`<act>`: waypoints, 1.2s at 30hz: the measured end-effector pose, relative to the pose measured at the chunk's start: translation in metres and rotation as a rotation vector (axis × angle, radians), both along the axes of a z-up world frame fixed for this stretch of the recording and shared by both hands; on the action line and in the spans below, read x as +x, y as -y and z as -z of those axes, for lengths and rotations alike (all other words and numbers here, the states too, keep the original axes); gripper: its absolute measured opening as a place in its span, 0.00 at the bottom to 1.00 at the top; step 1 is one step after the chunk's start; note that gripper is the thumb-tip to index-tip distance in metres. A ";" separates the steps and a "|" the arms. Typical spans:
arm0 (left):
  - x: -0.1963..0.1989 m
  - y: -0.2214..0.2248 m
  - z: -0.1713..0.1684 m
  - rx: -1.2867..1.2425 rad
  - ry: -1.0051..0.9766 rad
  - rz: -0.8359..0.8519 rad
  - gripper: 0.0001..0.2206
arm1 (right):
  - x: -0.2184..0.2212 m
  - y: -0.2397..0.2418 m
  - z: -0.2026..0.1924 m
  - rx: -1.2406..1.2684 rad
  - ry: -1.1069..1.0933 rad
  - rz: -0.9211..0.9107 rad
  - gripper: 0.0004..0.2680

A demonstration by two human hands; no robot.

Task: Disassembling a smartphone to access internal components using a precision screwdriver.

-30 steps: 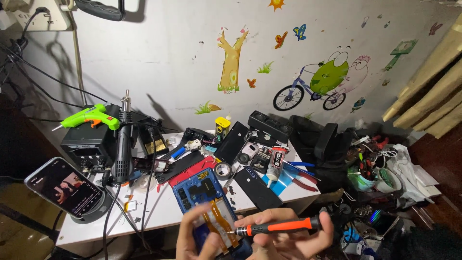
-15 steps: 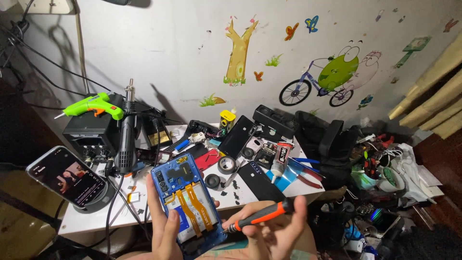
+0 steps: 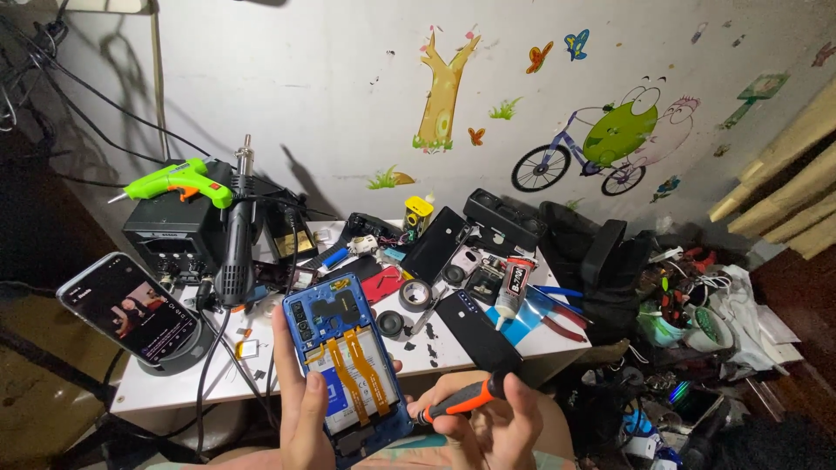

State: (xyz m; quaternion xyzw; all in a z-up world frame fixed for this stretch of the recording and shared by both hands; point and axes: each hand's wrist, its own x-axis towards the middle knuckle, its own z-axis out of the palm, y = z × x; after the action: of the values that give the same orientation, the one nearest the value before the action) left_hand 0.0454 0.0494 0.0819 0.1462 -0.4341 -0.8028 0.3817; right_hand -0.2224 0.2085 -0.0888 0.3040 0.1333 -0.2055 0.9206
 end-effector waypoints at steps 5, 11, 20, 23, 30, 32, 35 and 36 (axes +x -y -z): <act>-0.001 -0.005 0.000 0.050 -0.021 -0.026 0.48 | 0.026 0.011 -0.039 0.023 0.525 0.388 0.35; -0.004 -0.006 -0.006 0.107 0.072 -0.069 0.47 | 0.044 -0.003 -0.114 0.324 -0.438 0.226 0.10; -0.009 -0.007 -0.025 0.239 0.152 -0.122 0.44 | 0.162 -0.030 -0.083 -1.307 -2.219 1.281 0.28; -0.007 -0.009 -0.032 0.272 0.156 -0.104 0.39 | 0.160 0.001 -0.169 -1.631 -2.523 1.149 0.23; -0.014 -0.001 -0.018 0.295 0.024 -0.063 0.29 | 0.148 0.011 -0.172 -1.731 -2.471 1.080 0.27; -0.014 -0.002 -0.027 0.339 0.047 -0.105 0.31 | 0.152 0.006 -0.184 -1.695 -2.505 0.996 0.19; -0.016 -0.003 -0.029 0.365 0.073 -0.100 0.33 | 0.164 0.003 -0.191 -1.568 -2.441 1.083 0.12; -0.015 -0.002 -0.021 0.366 0.073 -0.100 0.33 | 0.164 0.001 -0.191 -1.567 -2.442 1.082 0.12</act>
State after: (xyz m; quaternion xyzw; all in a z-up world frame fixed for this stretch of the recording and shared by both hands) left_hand 0.0300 0.0518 0.1033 0.2636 -0.2868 -0.8425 0.3720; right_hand -0.0582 0.2070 0.1018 -0.5743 0.5186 -0.6334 -0.0024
